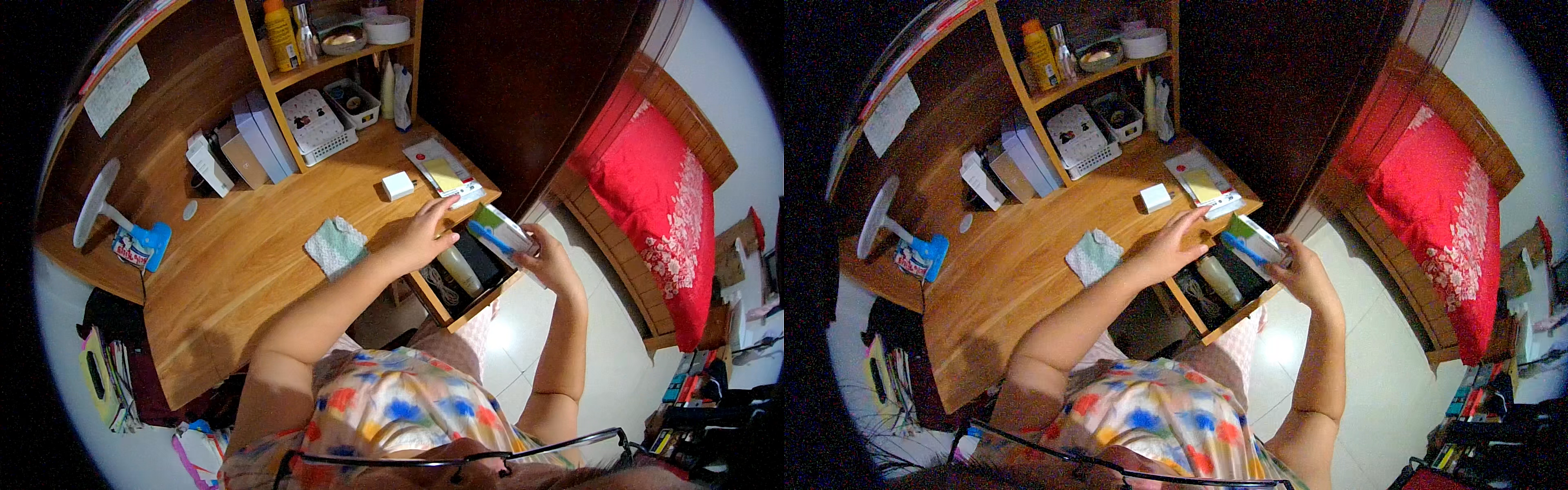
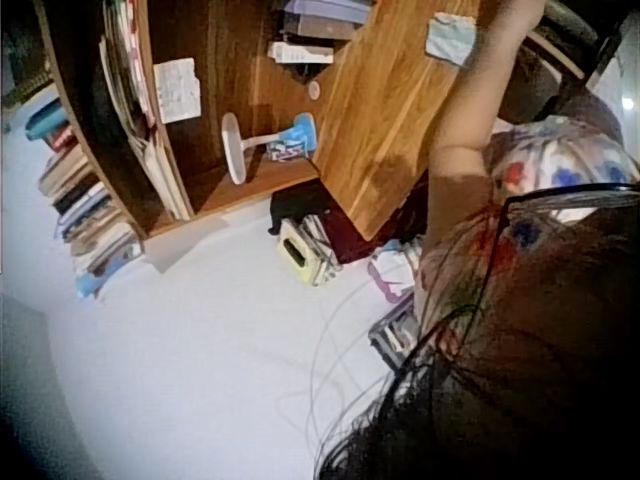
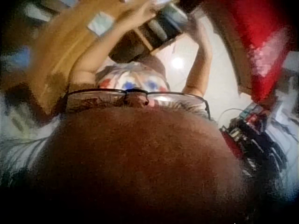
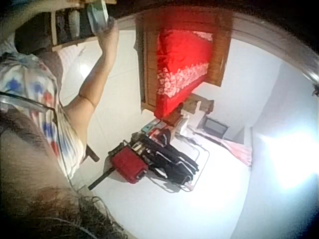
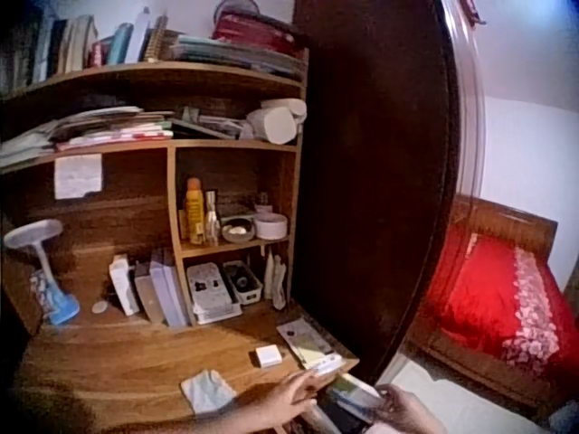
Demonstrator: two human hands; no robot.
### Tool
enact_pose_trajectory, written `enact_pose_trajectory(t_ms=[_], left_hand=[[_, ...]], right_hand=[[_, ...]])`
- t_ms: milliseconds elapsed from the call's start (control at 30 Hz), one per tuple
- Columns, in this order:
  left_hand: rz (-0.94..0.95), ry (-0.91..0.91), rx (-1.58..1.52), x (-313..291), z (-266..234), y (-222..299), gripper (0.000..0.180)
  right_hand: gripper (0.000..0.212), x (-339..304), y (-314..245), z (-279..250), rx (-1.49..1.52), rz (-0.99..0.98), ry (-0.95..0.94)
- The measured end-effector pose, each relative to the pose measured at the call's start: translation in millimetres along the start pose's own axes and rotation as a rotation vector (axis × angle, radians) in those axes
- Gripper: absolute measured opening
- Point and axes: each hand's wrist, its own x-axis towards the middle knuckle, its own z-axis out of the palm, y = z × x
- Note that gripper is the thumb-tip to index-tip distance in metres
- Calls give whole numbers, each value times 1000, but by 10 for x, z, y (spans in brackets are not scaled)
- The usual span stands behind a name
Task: The person organizes items on a wooden desk, placing pens into a holder and arranging boxes. They then wipe the desk surface and a blue plastic stool with a cloth. Finally, they open a drawer, remove several items, wipe the inside of the drawer, and place the items back inside.
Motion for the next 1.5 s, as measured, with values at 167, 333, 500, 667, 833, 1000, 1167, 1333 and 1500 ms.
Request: enact_pose_trajectory(t_ms=[167,333,500,667,833,1000,1167,1333,1500], left_hand=[[-64,82,-284,-30,-197,-18,69],[-179,231,-410,12,-593,-374,65],[-293,397,-182,48,-924,-860,54],[-229,525,-154,-8,-1114,-1678,46],[-474,421,131,33,-1198,-1796,40],[-543,363,327,-50,-1272,-1616,37],[-604,266,648,-43,-1226,-1167,50],[-227,468,683,-139,-1203,-934,48],[3,320,537,-77,-1074,-87,30]], right_hand=[[48,237,-165,270,360,-90,-28],[48,683,-537,883,510,-38,-101],[48,1230,-416,1758,496,-134,-48],[44,1311,-671,2126,159,-256,37],[38,1269,-719,2256,-17,-412,188],[30,1141,-879,2275,-327,-460,228],[29,1093,-838,2202,-344,-499,316],[20,972,-812,1611,-116,-498,306],[19,744,-463,807,-125,-183,136]])
